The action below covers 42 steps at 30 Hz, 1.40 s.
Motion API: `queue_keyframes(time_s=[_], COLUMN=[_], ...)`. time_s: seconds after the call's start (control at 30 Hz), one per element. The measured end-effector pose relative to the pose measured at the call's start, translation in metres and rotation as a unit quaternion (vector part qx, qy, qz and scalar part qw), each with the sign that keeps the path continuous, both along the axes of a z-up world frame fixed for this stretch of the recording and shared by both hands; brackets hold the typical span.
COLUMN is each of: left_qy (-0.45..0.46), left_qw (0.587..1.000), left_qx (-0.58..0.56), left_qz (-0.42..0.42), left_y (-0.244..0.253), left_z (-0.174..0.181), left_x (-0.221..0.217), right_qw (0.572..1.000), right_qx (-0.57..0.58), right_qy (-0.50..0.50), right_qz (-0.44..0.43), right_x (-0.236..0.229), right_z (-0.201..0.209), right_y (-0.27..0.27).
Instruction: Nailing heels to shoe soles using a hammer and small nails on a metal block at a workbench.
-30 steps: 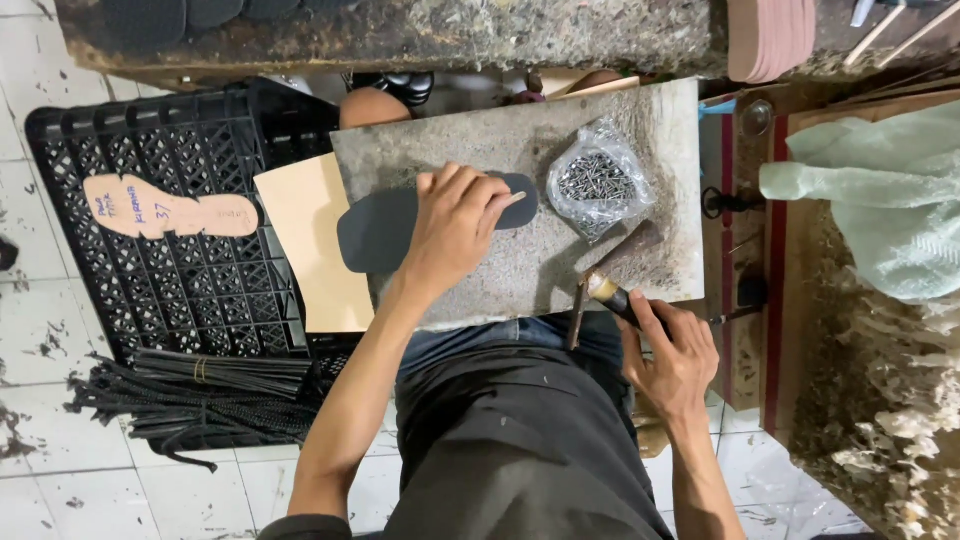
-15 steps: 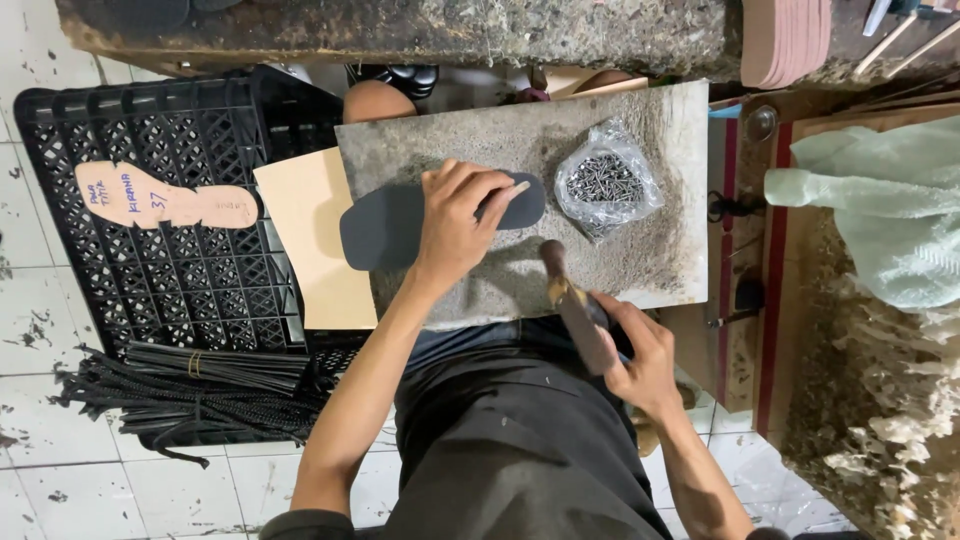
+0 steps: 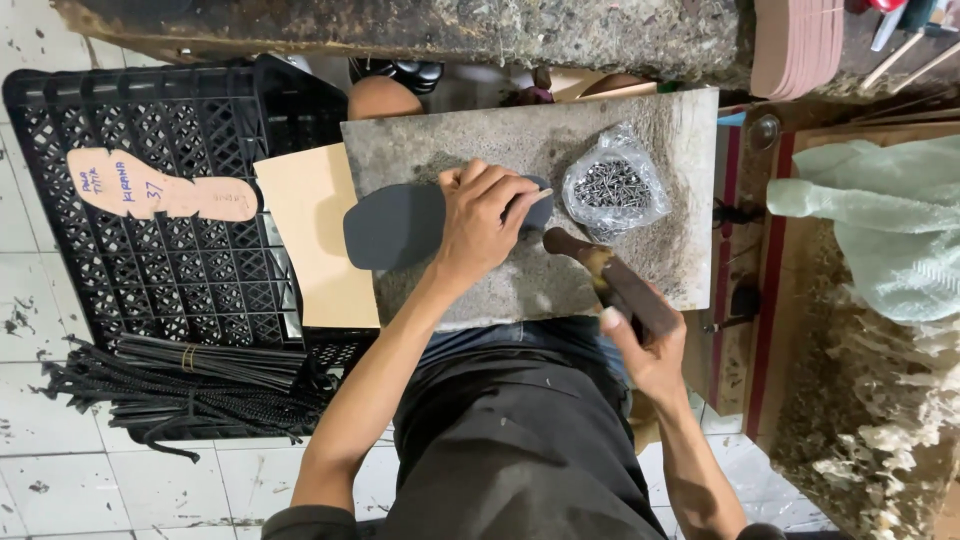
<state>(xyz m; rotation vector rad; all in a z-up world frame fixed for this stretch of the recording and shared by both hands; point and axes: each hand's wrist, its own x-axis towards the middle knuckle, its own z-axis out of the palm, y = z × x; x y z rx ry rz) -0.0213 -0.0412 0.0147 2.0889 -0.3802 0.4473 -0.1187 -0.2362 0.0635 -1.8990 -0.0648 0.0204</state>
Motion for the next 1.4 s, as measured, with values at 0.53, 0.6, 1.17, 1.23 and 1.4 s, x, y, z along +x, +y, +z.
queue_keyframes(time_s=[0.53, 0.6, 1.17, 1.23, 1.4], left_qy=[0.019, 0.032, 0.058, 0.062, 0.032], left_qw=[1.0, 0.999, 0.997, 0.997, 0.999], left_qx=[-0.021, -0.032, -0.035, -0.03, -0.004], left_qz=[-0.003, -0.002, -0.03, -0.025, -0.018], left_y=[0.006, 0.004, 0.009, 0.009, 0.017], left_z=[0.0, 0.0, 0.001, 0.004, 0.004], left_x=[0.0, 0.001, 0.0, 0.0, -0.007], right_qw=[0.902, 0.94, 0.963, 0.964, 0.968], right_qx=[-0.425, -0.341, -0.266, -0.263, -0.239], right_qy=[0.082, 0.02, -0.029, -0.027, -0.075], right_qz=[-0.009, 0.019, 0.043, 0.038, 0.035], right_x=[0.001, 0.028, 0.02, 0.025, 0.01], right_z=[-0.028, 0.003, -0.015, -0.011, -0.029], right_y=[0.007, 0.031, 0.016, 0.021, 0.0])
